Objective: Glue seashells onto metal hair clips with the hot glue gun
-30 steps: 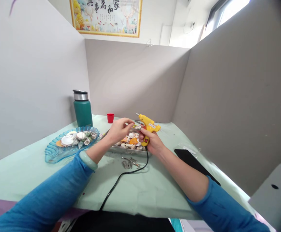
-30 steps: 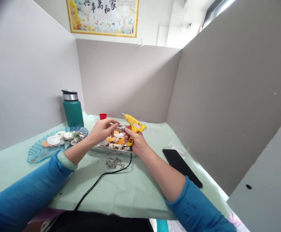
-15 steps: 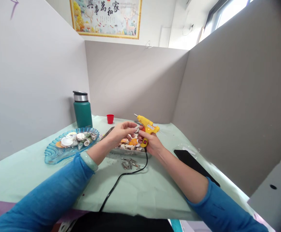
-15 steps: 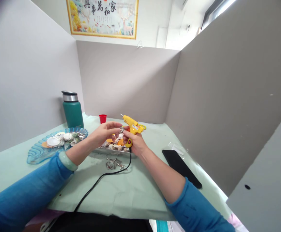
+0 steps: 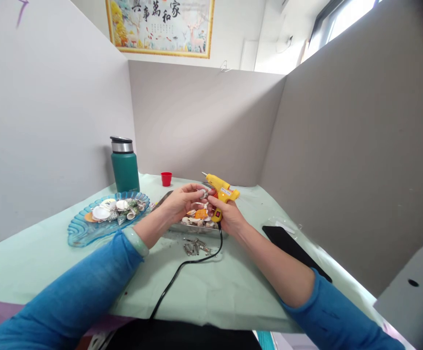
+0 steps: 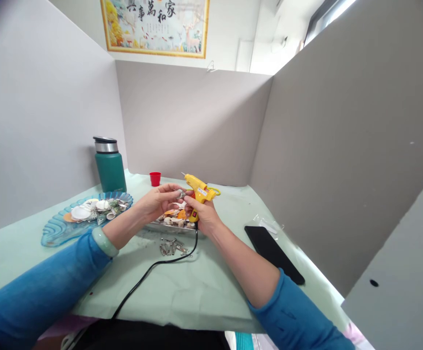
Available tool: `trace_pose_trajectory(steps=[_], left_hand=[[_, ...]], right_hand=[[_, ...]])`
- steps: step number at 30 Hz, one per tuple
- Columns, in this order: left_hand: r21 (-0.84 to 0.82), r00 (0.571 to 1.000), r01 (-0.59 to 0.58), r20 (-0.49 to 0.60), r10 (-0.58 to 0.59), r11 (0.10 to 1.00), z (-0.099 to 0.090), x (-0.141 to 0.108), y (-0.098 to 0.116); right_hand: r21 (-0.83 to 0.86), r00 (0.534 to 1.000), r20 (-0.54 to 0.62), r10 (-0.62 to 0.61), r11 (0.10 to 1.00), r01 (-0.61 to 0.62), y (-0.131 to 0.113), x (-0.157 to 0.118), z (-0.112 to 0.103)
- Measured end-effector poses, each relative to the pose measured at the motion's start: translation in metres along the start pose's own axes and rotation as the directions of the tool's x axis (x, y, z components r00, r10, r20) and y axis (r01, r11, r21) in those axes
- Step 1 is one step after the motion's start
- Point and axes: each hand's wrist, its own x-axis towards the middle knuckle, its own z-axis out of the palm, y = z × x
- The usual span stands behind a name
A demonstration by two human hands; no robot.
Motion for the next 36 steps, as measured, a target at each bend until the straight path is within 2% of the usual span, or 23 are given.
trace_pose_trajectory(steps=[3,7,11,20,36], left_hand=[[0.007,0.999,-0.024,-0.034,0.024,1.000,-0.001,0.000,0.001],[0.003,0.997,-0.043,-0.060,0.044,0.999,-0.003,0.002,0.002],[-0.037,0.997,-0.043,-0.063,0.041,0.998,-0.004,0.002,0.004],[-0.142,0.997,-0.004,-0.080,-0.007,0.990,-0.009,0.006,0.003],[0.006,0.994,-0.013,-0.111,0.014,1.000,-0.008,0.005,0.004]], right_hand=[[0.030,0.999,-0.034,-0.002,1.000,0.003,0.000,0.001,0.000],[0.078,0.992,-0.088,0.092,0.993,-0.085,-0.001,0.004,-0.003],[0.063,0.986,-0.067,0.153,0.987,-0.149,-0.001,0.004,-0.003],[0.004,0.991,-0.040,0.127,0.992,-0.127,-0.004,0.001,0.001],[-0.020,0.993,-0.012,0.121,0.992,-0.121,-0.003,0.002,-0.001]])
